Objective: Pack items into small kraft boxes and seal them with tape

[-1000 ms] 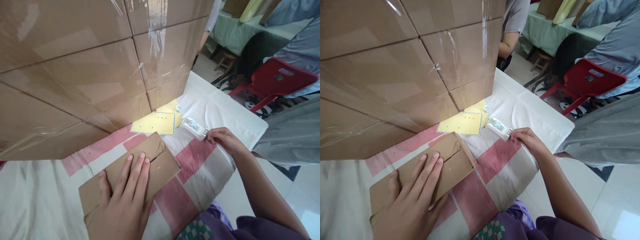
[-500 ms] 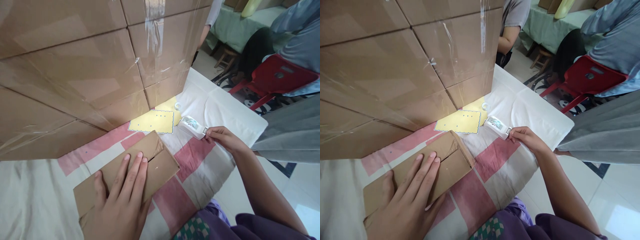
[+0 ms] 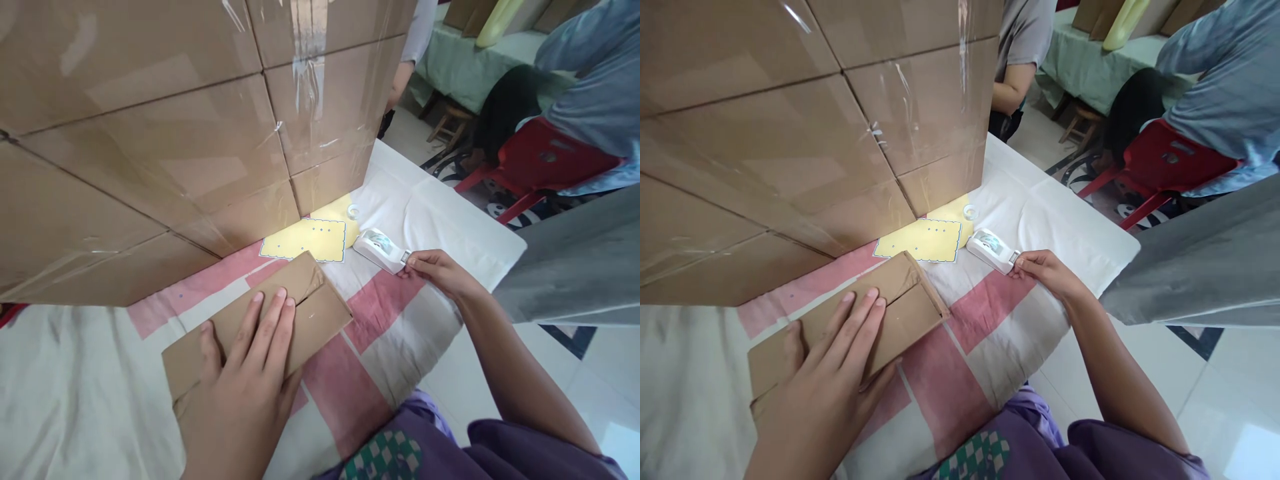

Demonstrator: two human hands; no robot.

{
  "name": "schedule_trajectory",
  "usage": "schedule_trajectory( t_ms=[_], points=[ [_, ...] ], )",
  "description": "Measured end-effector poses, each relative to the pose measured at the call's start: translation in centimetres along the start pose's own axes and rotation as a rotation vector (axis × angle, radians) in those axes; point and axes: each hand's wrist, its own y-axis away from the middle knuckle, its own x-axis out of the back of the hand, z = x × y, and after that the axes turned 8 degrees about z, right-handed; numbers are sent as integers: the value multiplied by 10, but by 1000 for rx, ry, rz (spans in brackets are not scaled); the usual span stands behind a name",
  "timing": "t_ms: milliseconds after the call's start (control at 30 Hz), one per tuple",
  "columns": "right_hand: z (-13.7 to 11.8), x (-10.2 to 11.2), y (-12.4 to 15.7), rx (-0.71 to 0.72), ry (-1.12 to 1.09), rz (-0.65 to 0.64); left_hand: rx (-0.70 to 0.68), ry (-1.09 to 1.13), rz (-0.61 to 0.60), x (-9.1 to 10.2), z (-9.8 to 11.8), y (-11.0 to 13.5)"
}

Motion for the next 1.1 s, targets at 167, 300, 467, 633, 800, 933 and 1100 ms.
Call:
schedule_trajectory(
  t_ms=[167, 300, 467, 633, 800, 933, 1100],
  points=[
    [-3, -7, 1, 24, -19, 30, -7, -29, -3, 0, 1, -2],
    [-3, -9, 0, 20, -40, 33, -33, -58, -9, 1, 1, -2],
    [-3, -10, -1, 23, -35, 32, -1, -64, -34, 2, 3, -2],
    [-1, -9, -1, 42, -31, 19, -32, -106, -27, 3, 3, -1],
    [4, -8, 0, 64, -9, 29, -41, -126, -42, 4, 0, -2],
    [3, -17, 11, 85, 7, 57, 13, -89, -69, 3, 8, -3],
    [-24, -48, 42, 143, 98, 39, 169, -126, -21, 7, 22, 3]
  ],
)
